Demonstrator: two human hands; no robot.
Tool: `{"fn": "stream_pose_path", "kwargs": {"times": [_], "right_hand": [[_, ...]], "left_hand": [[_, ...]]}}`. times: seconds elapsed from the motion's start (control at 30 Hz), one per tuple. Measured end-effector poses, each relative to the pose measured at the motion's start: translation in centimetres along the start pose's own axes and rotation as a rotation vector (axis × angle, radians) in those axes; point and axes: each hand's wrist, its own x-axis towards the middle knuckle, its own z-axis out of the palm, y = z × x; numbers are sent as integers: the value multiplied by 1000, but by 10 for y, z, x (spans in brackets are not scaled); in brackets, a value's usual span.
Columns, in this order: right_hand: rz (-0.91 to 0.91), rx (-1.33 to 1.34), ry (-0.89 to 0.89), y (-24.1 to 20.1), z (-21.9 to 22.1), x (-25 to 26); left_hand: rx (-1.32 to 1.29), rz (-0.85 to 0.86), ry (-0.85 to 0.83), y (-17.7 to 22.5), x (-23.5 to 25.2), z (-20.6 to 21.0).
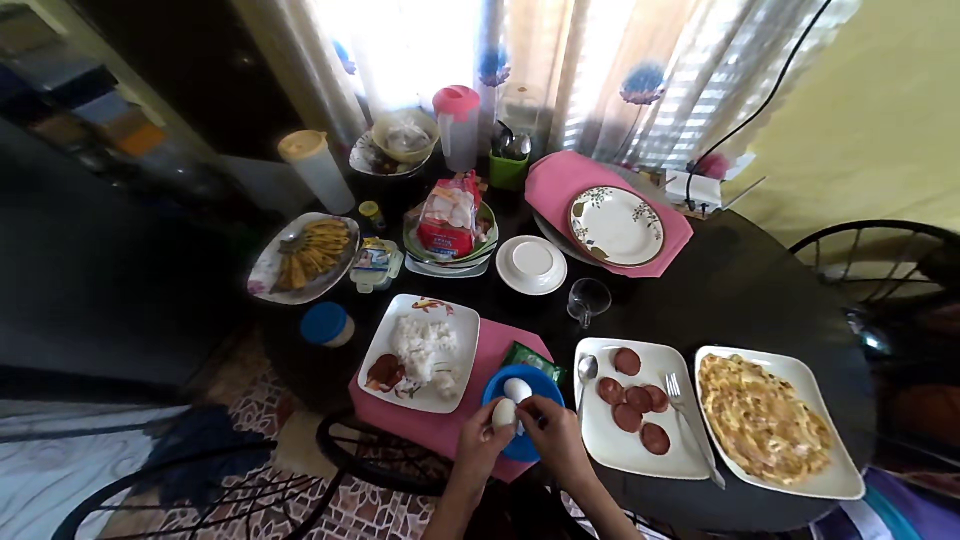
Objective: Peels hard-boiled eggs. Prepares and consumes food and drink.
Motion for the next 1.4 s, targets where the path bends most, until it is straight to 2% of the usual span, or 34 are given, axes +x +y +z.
{"fn": "stream_pose_path", "kwargs": {"times": [0.1, 0.17, 0.2, 0.3, 0.4, 0.5, 0.63, 0.73, 0.83, 1.0, 1.1, 1.2, 1.27, 1.4], "right_hand": [[48, -7, -6, 5, -1, 1], [89, -142, -23, 11, -1, 3], [118, -249, -82, 12, -1, 5], [161, -605, -408, 15, 3, 12], [128, -806, -555, 17, 15, 14], [102, -855, -520, 17, 22, 14], [129, -873, -464, 12, 23, 17], [141, -889, -500, 10, 20, 22], [135, -866, -530, 13, 18, 23], [120, -695, -401, 18, 8, 19], [149, -628, -411, 14, 2, 17], [123, -600, -344, 17, 0, 13], [132, -599, -334, 19, -1, 11], [145, -579, -331, 19, -3, 6]], "left_hand": [[31, 36, -12, 0, -1, -2], [86, 79, -4, 1, -1, -3], [120, 102, 12, 1, -1, -3], [235, 148, 54, 3, -1, -4], [279, 159, 70, 3, -1, -6], [347, 238, 123, 1, -2, -7], [444, 528, 201, -2, -2, -8], [517, 707, 259, 0, -2, -6], [572, 813, 297, 4, -3, -4], [605, 923, 318, 10, -5, -2], [516, 847, 322, 14, -6, -1], [287, 506, 371, 28, -6, -8], [261, 360, 441, 39, 3, -26], [358, 305, 517, 54, 41, -92]]}}
